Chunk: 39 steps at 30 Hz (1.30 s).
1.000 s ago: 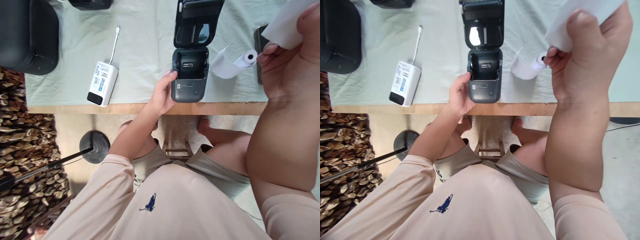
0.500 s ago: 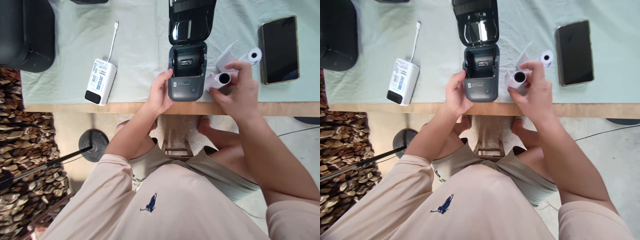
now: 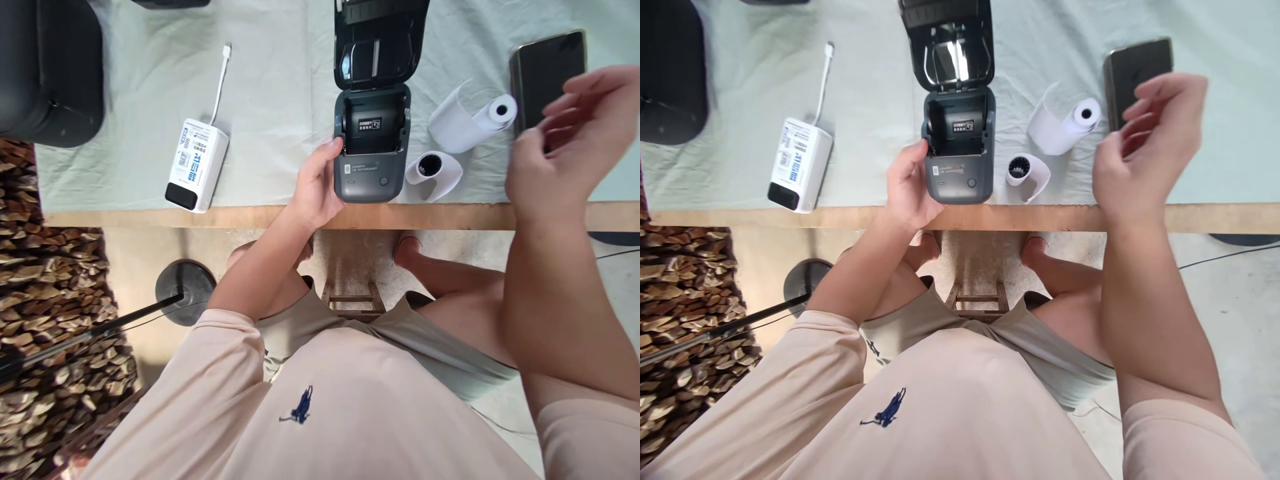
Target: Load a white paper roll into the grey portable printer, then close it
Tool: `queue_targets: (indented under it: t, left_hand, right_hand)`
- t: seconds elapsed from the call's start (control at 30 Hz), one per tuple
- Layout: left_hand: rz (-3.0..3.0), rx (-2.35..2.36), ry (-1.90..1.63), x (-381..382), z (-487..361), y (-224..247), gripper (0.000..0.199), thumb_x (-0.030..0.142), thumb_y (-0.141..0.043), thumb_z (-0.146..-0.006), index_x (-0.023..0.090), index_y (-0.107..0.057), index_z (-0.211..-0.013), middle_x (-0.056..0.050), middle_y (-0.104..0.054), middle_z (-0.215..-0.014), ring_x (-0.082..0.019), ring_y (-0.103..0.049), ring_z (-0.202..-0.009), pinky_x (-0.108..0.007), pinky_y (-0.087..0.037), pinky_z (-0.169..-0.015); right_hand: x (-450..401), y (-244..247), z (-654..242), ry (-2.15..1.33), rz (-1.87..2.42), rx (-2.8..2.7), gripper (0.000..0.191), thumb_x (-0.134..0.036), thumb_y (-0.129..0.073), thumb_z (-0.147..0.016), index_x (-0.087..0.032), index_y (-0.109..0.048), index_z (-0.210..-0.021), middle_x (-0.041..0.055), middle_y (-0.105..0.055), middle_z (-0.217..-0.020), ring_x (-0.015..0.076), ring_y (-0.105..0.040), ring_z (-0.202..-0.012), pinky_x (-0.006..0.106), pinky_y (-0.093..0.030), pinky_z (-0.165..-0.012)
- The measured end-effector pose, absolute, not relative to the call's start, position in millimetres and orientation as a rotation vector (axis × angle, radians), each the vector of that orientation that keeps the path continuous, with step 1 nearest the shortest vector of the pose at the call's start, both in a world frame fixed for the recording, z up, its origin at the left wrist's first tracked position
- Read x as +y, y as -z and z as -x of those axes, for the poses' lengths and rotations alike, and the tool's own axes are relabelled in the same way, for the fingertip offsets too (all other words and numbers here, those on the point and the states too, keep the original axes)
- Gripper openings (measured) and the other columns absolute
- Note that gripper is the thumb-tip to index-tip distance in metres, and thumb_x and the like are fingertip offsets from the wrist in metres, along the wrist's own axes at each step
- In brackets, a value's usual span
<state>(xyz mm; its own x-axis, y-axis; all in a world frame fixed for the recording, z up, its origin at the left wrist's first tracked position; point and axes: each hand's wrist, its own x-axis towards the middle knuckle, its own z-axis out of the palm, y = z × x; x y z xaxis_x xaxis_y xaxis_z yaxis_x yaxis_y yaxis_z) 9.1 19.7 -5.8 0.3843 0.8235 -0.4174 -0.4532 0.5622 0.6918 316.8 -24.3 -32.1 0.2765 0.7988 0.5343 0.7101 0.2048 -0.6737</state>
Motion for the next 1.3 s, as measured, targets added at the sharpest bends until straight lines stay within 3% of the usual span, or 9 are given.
queue_targets:
  t: [0.1,0.2,0.47,0.57,0.67,0.97,1.07,1.17,1.3]
  left_hand:
    - [-0.503,0.834,-0.858,19.2,-9.4,6.7,0.044,0.043,-0.039,-0.114,0.02,-0.076,-0.115,-0.007,-0.086,-0.111,-0.036,-0.069,-0.158,-0.054,-0.067,-0.123]
    - [-0.511,0.824,-0.87,19.6,-9.7,9.0,0.043,0.045,-0.041,-0.114,0.021,-0.077,-0.114,-0.007,-0.086,-0.111,-0.036,-0.073,-0.153,-0.05,-0.07,-0.117]
    - [-0.53,0.788,-0.84,20.8,-7.2,11.1,0.034,0.043,-0.053,-0.11,0.022,-0.08,-0.112,-0.009,-0.086,-0.112,-0.035,-0.079,-0.141,-0.046,-0.071,-0.109]
    - [-0.551,0.77,-0.851,20.5,-6.3,13.0,0.04,0.047,-0.049,-0.112,0.022,-0.081,-0.114,-0.009,-0.086,-0.113,-0.035,-0.08,-0.138,-0.046,-0.072,-0.107]
    - [-0.541,0.779,-0.867,20.0,-6.8,13.0,0.042,0.047,-0.047,-0.113,0.021,-0.08,-0.113,-0.009,-0.087,-0.113,-0.035,-0.081,-0.139,-0.048,-0.072,-0.109]
    - [-0.544,0.816,-0.882,17.9,-9.3,7.2,0.029,0.04,-0.057,-0.107,0.022,-0.079,-0.103,-0.007,-0.086,-0.102,-0.034,-0.076,-0.148,-0.044,-0.07,-0.113]
    - [-0.54,0.808,-0.873,18.0,-9.1,7.1,0.027,0.041,-0.058,-0.106,0.022,-0.079,-0.102,-0.008,-0.086,-0.103,-0.034,-0.074,-0.15,-0.045,-0.07,-0.115]
    - [-0.529,0.793,-0.87,18.1,-9.1,7.4,0.025,0.04,-0.059,-0.105,0.023,-0.078,-0.103,-0.008,-0.087,-0.107,-0.034,-0.075,-0.15,-0.046,-0.069,-0.117]
    - [-0.537,0.753,-0.888,17.7,-8.9,8.4,0.026,0.038,-0.059,-0.105,0.022,-0.078,-0.101,-0.006,-0.086,-0.103,-0.034,-0.077,-0.146,-0.044,-0.07,-0.115]
  right_hand:
    - [-13.2,42.8,-323.4,-0.284,1.746,-1.511,0.078,-0.028,-0.092,-0.071,-0.032,-0.056,-0.14,0.0039,-0.071,-0.126,0.0159,-0.068,-0.085,0.032,-0.046,-0.065]
    - [-3.1,43.3,-317.5,-0.379,1.942,-1.433,0.092,-0.013,-0.098,-0.058,-0.031,-0.057,-0.138,0.0051,-0.07,-0.127,0.0189,-0.067,-0.094,0.034,-0.052,-0.07]
    - [25.9,43.0,-303.4,-0.502,1.626,-0.914,0.062,-0.022,-0.084,-0.062,-0.033,-0.045,-0.109,-0.0024,-0.056,-0.096,0.0187,-0.058,-0.083,0.037,-0.054,-0.076]
    - [34.6,31.4,-305.3,-0.712,1.468,-0.708,0.027,-0.04,-0.058,-0.08,-0.031,-0.044,-0.101,0.005,-0.059,-0.106,0.021,-0.07,-0.1,0.037,-0.061,-0.076]
    - [39.0,12.6,-307.3,-1.022,1.275,-0.549,0.011,-0.031,-0.051,-0.081,-0.028,-0.05,-0.092,0.0078,-0.066,-0.127,0.0167,-0.072,-0.126,0.031,-0.066,-0.087]
    - [53.6,14.2,-323.1,-1.158,1.245,-0.682,0.028,-0.026,-0.065,-0.072,-0.034,-0.057,-0.098,0.0006,-0.065,-0.13,0.022,-0.069,-0.132,0.031,-0.069,-0.078]
    - [48.7,5.3,-317.9,-1.201,1.221,-0.72,0.028,-0.037,-0.068,-0.083,-0.039,-0.061,-0.109,-0.0041,-0.065,-0.148,0.0239,-0.065,-0.148,0.037,-0.072,-0.103]
    - [39.5,-18.7,-298.4,-1.295,1.216,-0.762,0.021,-0.038,-0.055,-0.096,-0.041,-0.067,-0.113,-0.0075,-0.065,-0.157,0.0187,-0.054,-0.164,0.04,-0.059,-0.132]
    - [34.2,-39.7,-266.7,-1.298,1.197,-0.609,0.013,-0.029,-0.054,-0.091,-0.033,-0.066,-0.091,0.0018,-0.07,-0.147,0.0191,-0.058,-0.161,0.036,-0.065,-0.122]
